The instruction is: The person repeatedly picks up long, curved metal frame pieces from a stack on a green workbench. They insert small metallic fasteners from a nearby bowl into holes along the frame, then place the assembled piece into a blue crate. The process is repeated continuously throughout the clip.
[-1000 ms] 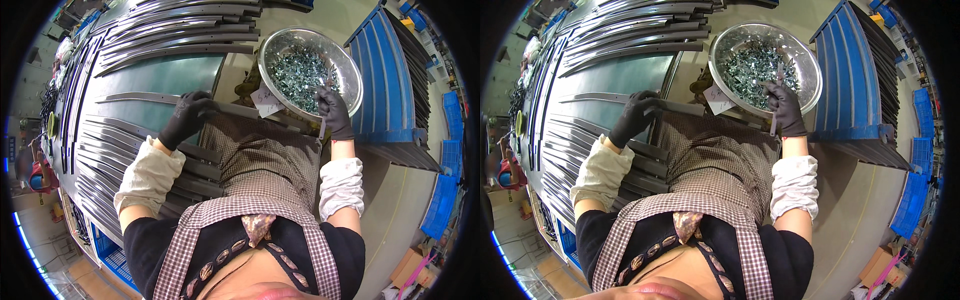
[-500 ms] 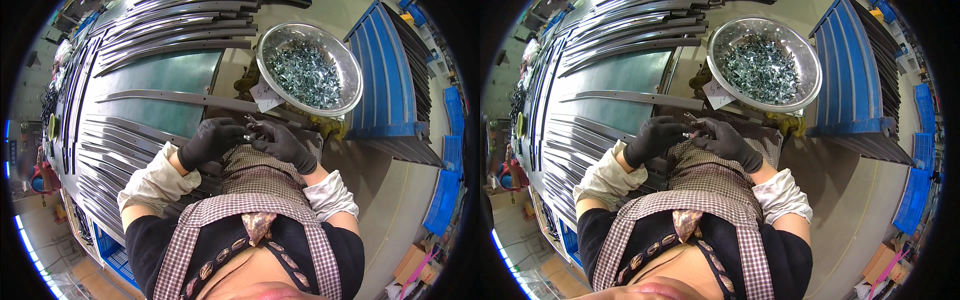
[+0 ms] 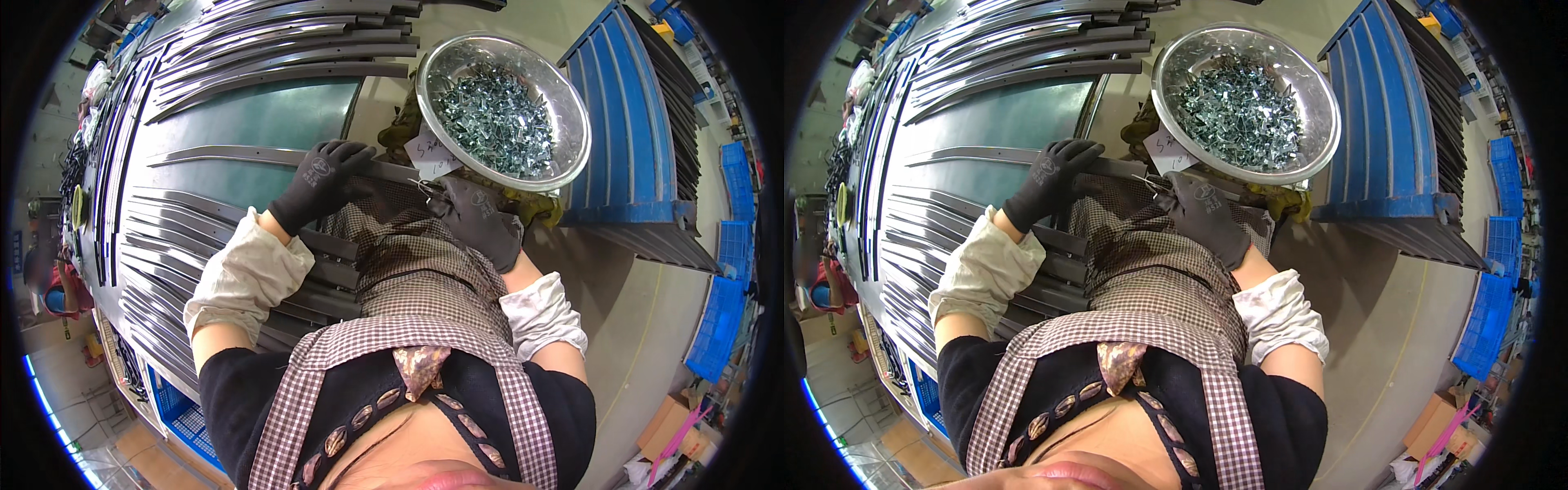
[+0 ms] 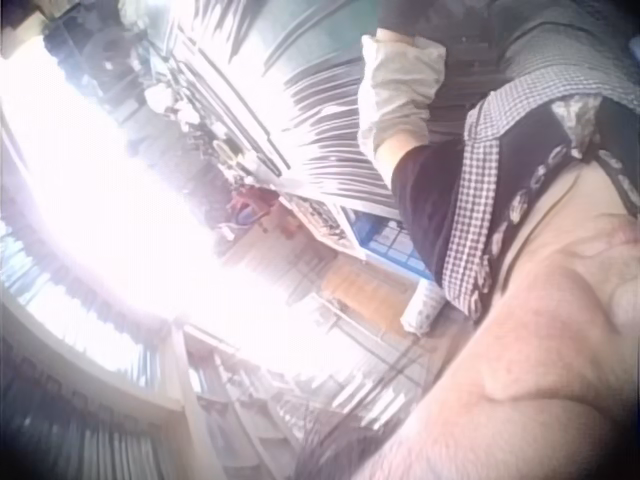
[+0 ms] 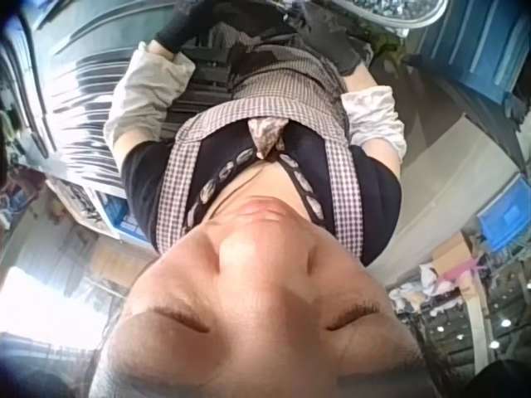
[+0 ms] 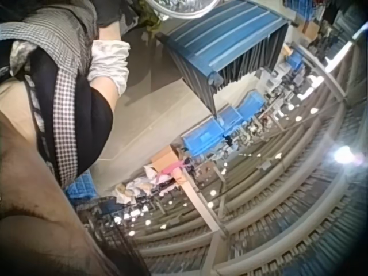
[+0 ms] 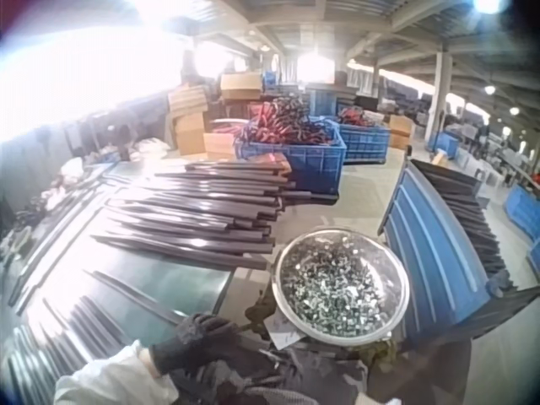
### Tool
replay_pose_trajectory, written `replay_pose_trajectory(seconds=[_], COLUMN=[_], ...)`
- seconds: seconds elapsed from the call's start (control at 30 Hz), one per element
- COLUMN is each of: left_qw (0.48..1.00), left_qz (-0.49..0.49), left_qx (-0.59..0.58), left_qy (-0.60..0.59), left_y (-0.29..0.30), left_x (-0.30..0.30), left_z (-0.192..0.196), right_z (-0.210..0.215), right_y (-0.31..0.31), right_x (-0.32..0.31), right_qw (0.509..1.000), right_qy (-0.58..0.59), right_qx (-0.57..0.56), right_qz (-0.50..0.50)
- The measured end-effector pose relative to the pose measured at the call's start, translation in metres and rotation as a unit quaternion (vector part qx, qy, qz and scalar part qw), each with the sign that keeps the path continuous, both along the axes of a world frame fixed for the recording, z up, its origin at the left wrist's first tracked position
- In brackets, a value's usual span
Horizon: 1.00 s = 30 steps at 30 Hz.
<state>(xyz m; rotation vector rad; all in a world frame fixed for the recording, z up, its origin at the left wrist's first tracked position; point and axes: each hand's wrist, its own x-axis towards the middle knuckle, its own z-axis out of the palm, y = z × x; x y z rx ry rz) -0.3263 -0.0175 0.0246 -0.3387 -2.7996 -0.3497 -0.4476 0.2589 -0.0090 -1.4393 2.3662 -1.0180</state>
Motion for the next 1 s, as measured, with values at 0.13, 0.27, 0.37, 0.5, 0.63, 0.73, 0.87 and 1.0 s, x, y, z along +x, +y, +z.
replay_pose_trajectory(seconds=[0.13, 0.27, 0.37, 0.5, 0.63, 0.73, 0.87, 1.0], left_qw=[0.996, 0.992, 0.991, 0.991, 0.989, 0.992, 0.994, 0.995], left_qz=[0.007, 0.006, 0.003, 0.0, 0.014, 0.015, 0.01, 0.016], left_qx=[0.045, 0.084, 0.101, 0.105, 0.103, 0.104, 0.089, 0.076], left_qy=[-0.082, -0.096, -0.087, -0.078, -0.101, -0.073, -0.056, -0.056], left_y=[-0.006, -0.008, -0.009, -0.008, -0.012, -0.011, -0.011, -0.011], left_x=[-0.001, -0.003, -0.004, -0.005, -0.007, -0.004, -0.002, -0.002], left_z=[-0.011, -0.013, -0.011, -0.008, -0.01, -0.012, -0.016, -0.018], right_z=[-0.007, -0.017, -0.021, -0.026, -0.037, -0.015, -0.011, -0.017], right_y=[-0.016, -0.024, -0.029, -0.035, -0.04, -0.029, 0.004, 0.008], right_x=[-0.003, -0.02, -0.029, -0.025, -0.03, -0.028, -0.027, -0.021], right_qw=[0.994, 0.993, 0.988, 0.983, 0.982, 0.99, 0.994, 0.997], right_qy=[0.109, 0.06, -0.038, 0.011, -0.108, -0.095, -0.09, -0.023], right_qx=[0.027, -0.069, -0.117, -0.176, -0.149, -0.104, -0.065, -0.052], right_qz=[0.019, 0.071, 0.09, 0.048, 0.046, 0.008, 0.02, 0.051])
